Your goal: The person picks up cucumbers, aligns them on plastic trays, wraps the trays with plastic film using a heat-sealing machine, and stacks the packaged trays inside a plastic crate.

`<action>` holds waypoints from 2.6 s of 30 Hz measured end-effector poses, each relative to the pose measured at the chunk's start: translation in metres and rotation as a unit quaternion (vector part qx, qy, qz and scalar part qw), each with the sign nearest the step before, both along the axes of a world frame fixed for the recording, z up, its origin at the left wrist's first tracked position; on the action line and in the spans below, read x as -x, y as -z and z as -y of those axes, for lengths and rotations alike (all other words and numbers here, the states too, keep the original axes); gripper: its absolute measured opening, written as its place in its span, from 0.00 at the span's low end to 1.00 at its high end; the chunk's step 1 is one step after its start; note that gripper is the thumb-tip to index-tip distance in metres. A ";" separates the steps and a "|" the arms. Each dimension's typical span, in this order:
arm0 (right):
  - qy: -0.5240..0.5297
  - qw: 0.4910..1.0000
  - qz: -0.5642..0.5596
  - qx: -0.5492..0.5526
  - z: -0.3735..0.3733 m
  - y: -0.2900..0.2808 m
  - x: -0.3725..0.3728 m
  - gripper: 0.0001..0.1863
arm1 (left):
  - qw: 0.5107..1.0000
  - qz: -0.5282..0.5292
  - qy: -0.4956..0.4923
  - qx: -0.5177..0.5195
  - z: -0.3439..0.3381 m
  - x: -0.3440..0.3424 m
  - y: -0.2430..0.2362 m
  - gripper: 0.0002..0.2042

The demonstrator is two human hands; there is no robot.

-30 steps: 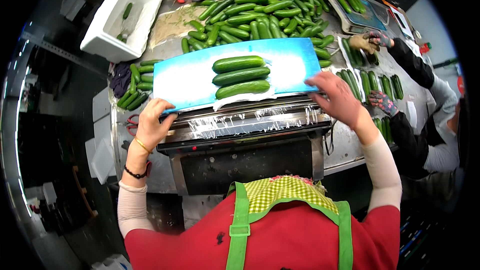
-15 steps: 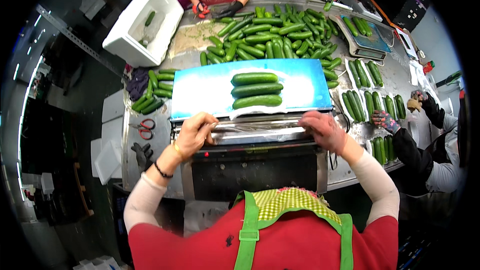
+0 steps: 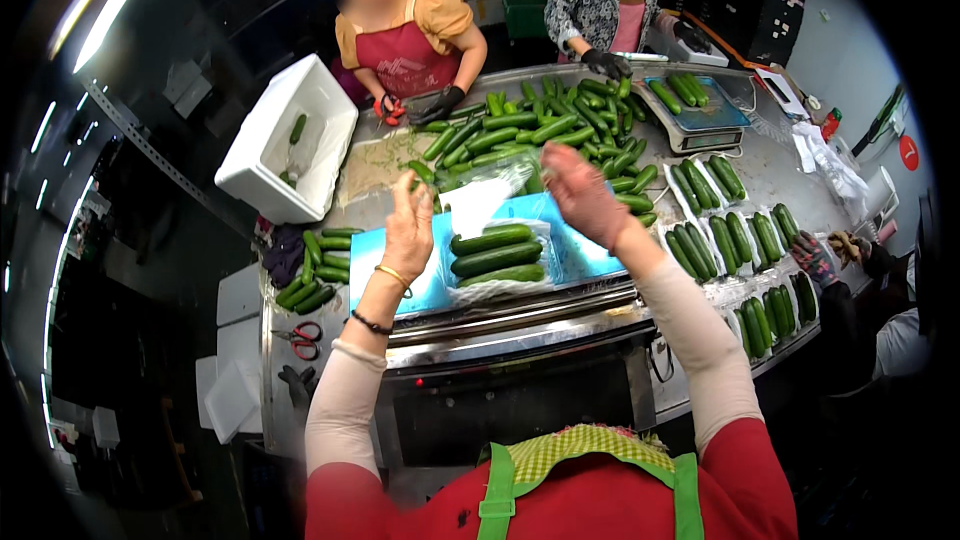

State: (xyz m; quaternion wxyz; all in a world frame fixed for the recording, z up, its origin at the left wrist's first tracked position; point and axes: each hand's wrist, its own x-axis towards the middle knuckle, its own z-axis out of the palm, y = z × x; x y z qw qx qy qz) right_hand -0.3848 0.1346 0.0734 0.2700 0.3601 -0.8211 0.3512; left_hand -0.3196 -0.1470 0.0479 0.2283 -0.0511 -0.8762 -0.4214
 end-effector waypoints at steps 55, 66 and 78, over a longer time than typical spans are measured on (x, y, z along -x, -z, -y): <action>0.092 0.942 0.313 0.078 -0.074 0.050 -0.211 0.18 | 0.955 0.046 0.013 -0.293 -0.112 -0.175 -0.003 0.12; -0.053 0.869 0.491 0.036 -0.068 0.098 -0.246 0.19 | 0.973 0.085 -0.214 -0.001 -0.108 -0.257 0.035 0.08; -0.332 0.818 0.467 -0.058 -0.008 0.076 -0.251 0.13 | 0.923 0.312 -0.025 -0.225 -0.071 -0.345 0.031 0.19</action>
